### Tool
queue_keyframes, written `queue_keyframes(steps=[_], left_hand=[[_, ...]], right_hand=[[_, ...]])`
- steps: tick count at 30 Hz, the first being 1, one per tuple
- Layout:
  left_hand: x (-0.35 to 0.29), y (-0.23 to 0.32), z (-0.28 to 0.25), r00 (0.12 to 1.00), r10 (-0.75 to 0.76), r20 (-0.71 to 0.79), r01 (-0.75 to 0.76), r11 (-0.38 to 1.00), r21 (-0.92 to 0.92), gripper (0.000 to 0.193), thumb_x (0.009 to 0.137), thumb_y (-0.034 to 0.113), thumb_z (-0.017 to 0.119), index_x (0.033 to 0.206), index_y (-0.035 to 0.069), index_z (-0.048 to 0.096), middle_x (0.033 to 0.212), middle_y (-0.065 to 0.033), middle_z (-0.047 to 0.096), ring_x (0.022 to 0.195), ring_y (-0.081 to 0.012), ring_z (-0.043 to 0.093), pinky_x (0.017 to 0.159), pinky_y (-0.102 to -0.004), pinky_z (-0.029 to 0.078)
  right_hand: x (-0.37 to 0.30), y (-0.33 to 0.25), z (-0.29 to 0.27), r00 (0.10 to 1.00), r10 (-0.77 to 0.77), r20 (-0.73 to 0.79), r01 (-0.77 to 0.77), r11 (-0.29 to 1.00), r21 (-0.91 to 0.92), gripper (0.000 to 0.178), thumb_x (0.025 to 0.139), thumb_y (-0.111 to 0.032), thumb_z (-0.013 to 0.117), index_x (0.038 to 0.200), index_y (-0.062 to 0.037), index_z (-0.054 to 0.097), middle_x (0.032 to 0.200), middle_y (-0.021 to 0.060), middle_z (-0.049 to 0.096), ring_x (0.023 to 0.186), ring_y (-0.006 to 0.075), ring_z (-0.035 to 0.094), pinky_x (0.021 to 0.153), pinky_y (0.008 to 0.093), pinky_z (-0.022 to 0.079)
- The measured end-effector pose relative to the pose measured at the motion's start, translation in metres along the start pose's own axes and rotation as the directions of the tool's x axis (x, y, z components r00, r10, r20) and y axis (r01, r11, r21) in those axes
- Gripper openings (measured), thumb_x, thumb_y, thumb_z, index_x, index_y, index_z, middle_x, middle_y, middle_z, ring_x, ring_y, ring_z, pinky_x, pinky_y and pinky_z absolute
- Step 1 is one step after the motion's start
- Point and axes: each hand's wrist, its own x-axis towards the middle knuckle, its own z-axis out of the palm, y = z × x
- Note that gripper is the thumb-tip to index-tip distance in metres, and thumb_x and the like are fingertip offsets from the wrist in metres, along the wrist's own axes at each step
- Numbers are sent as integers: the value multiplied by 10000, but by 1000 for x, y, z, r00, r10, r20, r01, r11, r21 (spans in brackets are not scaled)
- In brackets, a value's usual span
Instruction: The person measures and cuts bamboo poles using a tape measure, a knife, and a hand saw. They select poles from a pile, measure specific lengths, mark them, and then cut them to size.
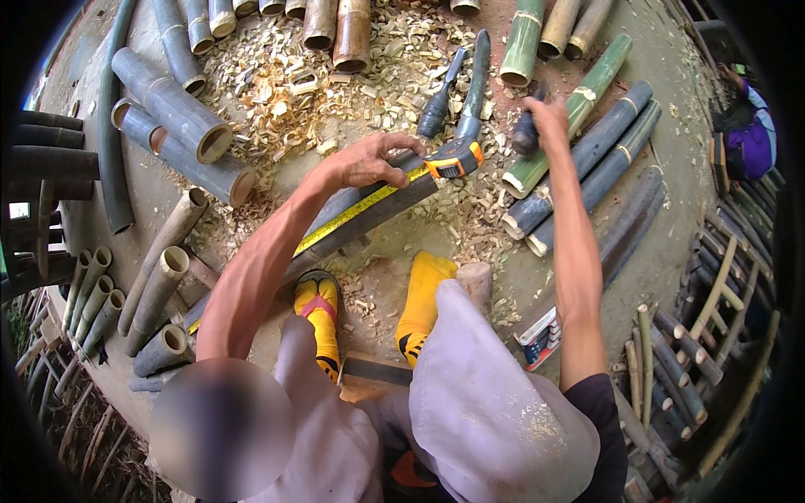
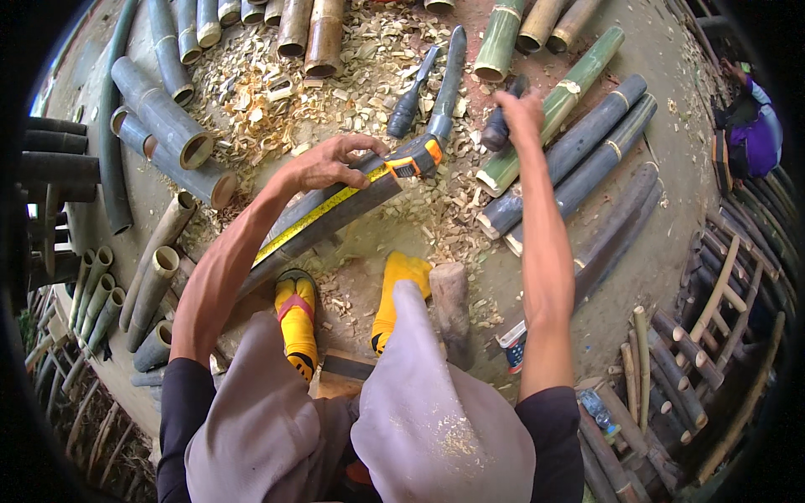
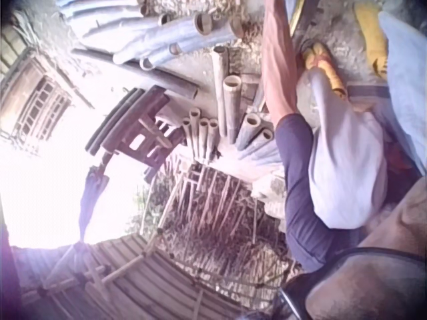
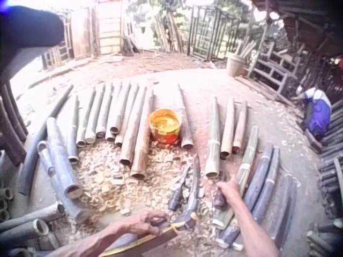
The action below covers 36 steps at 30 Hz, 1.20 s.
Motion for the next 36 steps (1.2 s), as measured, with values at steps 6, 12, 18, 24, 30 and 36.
queue_keyframes(steps=[6, 12, 18, 24, 30, 36], left_hand=[[-11, -10, 2, 997, -75, -16, 74, 997, -31, 500, 704, 169, 719, 1184, 112, 589, 1203, -63, 556, 1124, -204, 518, 975, -374, 413], [-9, -9, 8, 998, -55, -30, 54, 998, -36, 523, 705, 156, 719, 1204, 111, 571, 1221, -59, 544, 1128, -208, 514, 993, -363, 405], [-11, -18, 11, 999, -23, -32, 19, 995, -101, 525, 722, 161, 708, 1221, 105, 555, 1269, -59, 521, 1165, -209, 502, 1035, -380, 377], [-13, -18, 13, 998, -22, -51, 16, 991, -134, 536, 721, 171, 704, 1231, 111, 552, 1299, -61, 511, 1223, -227, 469, 1097, -461, 320], [-13, -17, 12, 998, -29, -48, 22, 992, -126, 541, 716, 173, 702, 1232, 114, 553, 1302, -62, 514, 1238, -228, 461, 1111, -480, 299], [-12, -16, 13, 998, -33, -45, 25, 987, -157, 546, 713, 167, 697, 1236, 113, 551, 1310, -63, 507, 1243, -231, 456, 1108, -474, 302]], right_hand=[[-134, -39, -69, 919, -196, 343, -126, 678, 724, 452, 786, -52, 525, 1210, 67, 425, 757, 99, 548, 643, 173, 587, 558, 348, 529], [-258, -23, -63, 873, -414, 257, 216, 802, 557, 326, 912, -138, 527, 1190, 22, 467, 662, 60, 558, 509, 149, 558, 523, 291, 500], [-286, -10, -36, 763, -410, 501, 413, 904, 111, 378, 899, -67, 535, 1267, -20, 467, 882, 247, 648, 781, 356, 679, 654, 388, 529], [-280, -8, -20, 750, -466, 469, 480, 872, 99, 404, 872, -28, 544, 1268, -23, 466, 924, 278, 640, 847, 405, 663, 670, 434, 533], [-277, -5, -16, 742, -462, 485, 472, 875, 111, 414, 868, -30, 552, 1272, -21, 462, 935, 278, 640, 833, 410, 661, 656, 428, 537], [-276, 0, -14, 735, -483, 475, 499, 860, 103, 415, 868, -31, 553, 1273, -16, 460, 946, 277, 642, 845, 415, 658, 661, 438, 538]])
